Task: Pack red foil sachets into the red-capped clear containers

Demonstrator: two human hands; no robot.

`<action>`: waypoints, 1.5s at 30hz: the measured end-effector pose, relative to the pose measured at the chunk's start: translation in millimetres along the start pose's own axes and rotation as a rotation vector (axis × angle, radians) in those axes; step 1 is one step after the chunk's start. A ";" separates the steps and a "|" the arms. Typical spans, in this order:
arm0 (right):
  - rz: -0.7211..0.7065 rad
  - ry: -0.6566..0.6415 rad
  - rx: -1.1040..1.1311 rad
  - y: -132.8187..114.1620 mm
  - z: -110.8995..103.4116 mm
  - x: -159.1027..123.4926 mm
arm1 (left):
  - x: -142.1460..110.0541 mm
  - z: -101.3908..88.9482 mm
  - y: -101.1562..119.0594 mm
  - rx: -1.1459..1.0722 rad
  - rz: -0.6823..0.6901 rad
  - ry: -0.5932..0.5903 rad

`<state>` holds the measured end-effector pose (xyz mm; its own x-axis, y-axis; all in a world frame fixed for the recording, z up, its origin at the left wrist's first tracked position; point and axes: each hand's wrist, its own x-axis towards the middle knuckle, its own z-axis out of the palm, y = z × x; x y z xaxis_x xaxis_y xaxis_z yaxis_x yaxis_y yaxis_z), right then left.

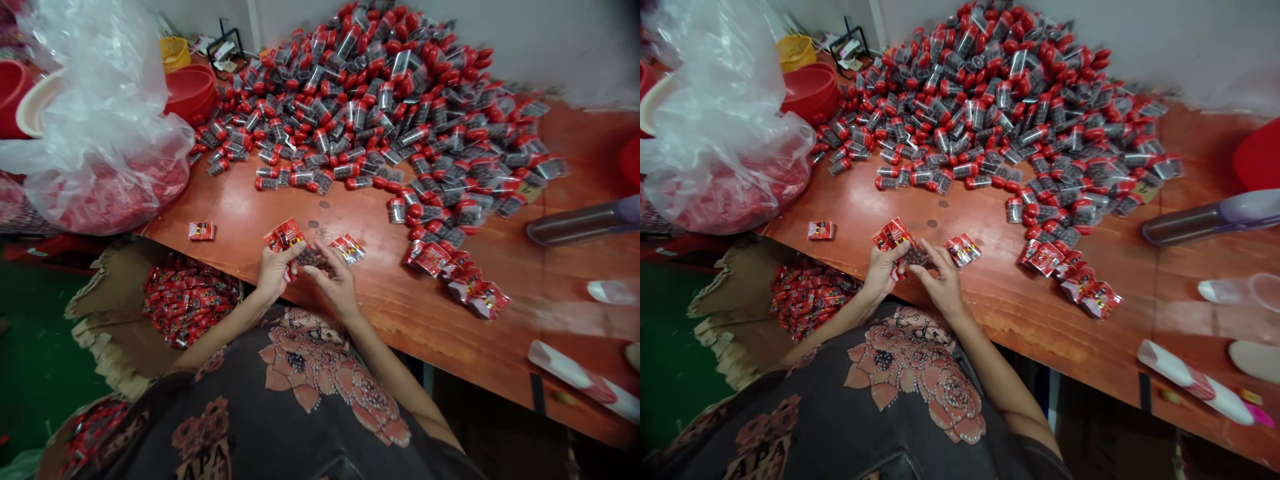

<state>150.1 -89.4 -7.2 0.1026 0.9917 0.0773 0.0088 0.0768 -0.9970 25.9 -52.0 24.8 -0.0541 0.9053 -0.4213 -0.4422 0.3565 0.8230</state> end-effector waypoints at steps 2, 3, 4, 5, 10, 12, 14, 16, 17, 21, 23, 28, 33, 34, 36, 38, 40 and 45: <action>-0.036 0.001 -0.041 1.1 -3.2 1.7 | -0.9 1.0 -2.5 -0.001 -0.019 -0.007; -0.049 0.021 -0.048 2.2 -4.1 2.1 | -1.8 1.7 -4.2 0.005 -0.039 -0.016; -0.055 0.045 -0.048 3.7 -4.5 2.2 | -2.8 2.3 -6.0 0.012 -0.059 -0.026; -0.054 0.067 -0.042 5.5 -4.5 2.1 | -3.8 2.9 -7.6 0.016 -0.073 -0.034; 0.056 0.145 0.054 14.0 -2.2 0.1 | -3.5 3.4 -8.8 -0.027 -0.059 -0.047; 0.112 0.163 0.107 14.9 -1.5 -0.1 | -2.5 2.3 -8.4 -0.042 -0.035 -0.031; 0.144 0.183 0.156 14.2 -1.2 0.1 | -2.6 0.8 -9.9 -0.037 -0.028 -0.020; 0.158 0.199 0.183 13.0 -1.2 0.5 | -4.1 -0.6 -13.8 -0.021 -0.045 -0.018; 0.161 0.202 0.182 12.6 -1.5 0.8 | -5.0 -1.3 -16.3 -0.015 -0.058 -0.015; 0.162 0.142 0.160 13.7 -5.0 2.6 | -5.4 -3.9 -24.1 -0.002 -0.093 -0.012; 0.144 0.074 0.131 14.5 -7.9 4.0 | -2.9 -6.0 -23.8 0.011 -0.097 -0.020; 0.030 0.048 -0.015 11.9 -13.2 6.0 | 4.1 -13.6 -13.8 0.066 -0.101 -0.034; 0.062 0.001 0.050 9.7 -6.6 2.5 | 2.6 -13.3 -11.3 0.078 -0.115 -0.008; 0.058 -0.039 0.055 10.0 -5.1 2.0 | 1.9 -12.1 -12.1 0.077 -0.111 -0.014; 0.046 -0.063 0.045 11.1 -3.9 1.7 | 1.3 -9.7 -13.6 0.075 -0.100 -0.037; 0.057 0.002 0.040 12.2 -5.0 2.1 | 1.6 -8.5 -14.3 0.071 -0.099 -0.047; 0.099 0.050 0.056 12.9 -6.9 2.4 | 2.5 -8.4 -14.5 0.067 -0.107 -0.039; 0.085 -0.113 0.035 15.8 -6.7 1.2 | 3.5 -8.4 -15.5 0.062 -0.115 -0.061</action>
<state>157.0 -87.6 -22.9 -0.0109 0.9999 -0.0063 -0.0302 -0.0066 -0.9995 25.0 -56.3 7.3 0.0489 0.8691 -0.4922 -0.3858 0.4710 0.7933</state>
